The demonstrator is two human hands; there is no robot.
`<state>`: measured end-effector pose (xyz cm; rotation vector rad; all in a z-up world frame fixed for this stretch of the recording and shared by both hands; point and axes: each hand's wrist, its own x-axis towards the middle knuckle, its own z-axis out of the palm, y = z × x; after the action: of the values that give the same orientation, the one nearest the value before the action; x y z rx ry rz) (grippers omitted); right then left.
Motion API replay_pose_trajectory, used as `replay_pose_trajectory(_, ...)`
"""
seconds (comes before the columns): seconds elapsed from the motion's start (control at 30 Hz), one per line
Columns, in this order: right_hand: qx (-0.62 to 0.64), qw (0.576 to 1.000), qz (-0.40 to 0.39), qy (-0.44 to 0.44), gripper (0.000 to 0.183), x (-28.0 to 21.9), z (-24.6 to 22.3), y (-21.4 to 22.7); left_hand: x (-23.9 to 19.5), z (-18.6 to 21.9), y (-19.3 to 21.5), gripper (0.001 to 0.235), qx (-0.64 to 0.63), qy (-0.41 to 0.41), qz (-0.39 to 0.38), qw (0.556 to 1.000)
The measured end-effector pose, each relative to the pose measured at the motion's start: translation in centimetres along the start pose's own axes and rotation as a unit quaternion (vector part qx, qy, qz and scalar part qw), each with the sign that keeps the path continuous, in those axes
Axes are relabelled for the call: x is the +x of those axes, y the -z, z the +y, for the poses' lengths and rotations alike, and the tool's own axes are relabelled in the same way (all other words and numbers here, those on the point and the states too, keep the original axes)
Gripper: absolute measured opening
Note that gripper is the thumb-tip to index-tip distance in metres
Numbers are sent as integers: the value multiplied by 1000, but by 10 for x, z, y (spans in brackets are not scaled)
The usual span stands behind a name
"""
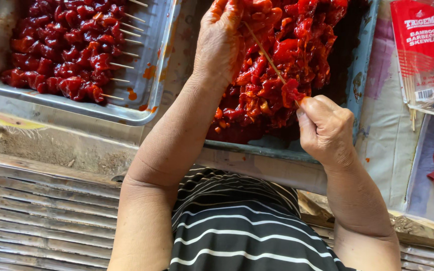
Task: The person threads marinated red meat chunks onto bamboo skewers by hand. They repeatedly pick up pieces from a metal tray and push them onto the skewer, then place the completed skewers into a second tray.
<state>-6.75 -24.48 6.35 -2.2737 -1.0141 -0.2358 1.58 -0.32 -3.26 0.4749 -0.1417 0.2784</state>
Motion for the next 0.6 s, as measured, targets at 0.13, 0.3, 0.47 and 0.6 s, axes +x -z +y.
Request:
replay_pose_trajectory(0.13, 13, 1000, 2, -21, 15, 4, -2, -4, -4, -1, 0, 25, -46, 44, 60, 996)
replay_pose_trajectory(0.3, 14, 1000, 6, -15, 12, 5, -6, -17, 1, -11, 12, 18, -118, 32, 42, 992)
replay_pose_trajectory(0.47, -4, 1000, 16, -2, 11, 9, -5, -17, 4, 4, 18, 17, -150, 61, -20, 987)
replay_pose_trajectory(0.6, -10, 1000, 19, -3, 12, 3, -5, -14, 12, 19, 12, 17, -94, 48, 18, 994)
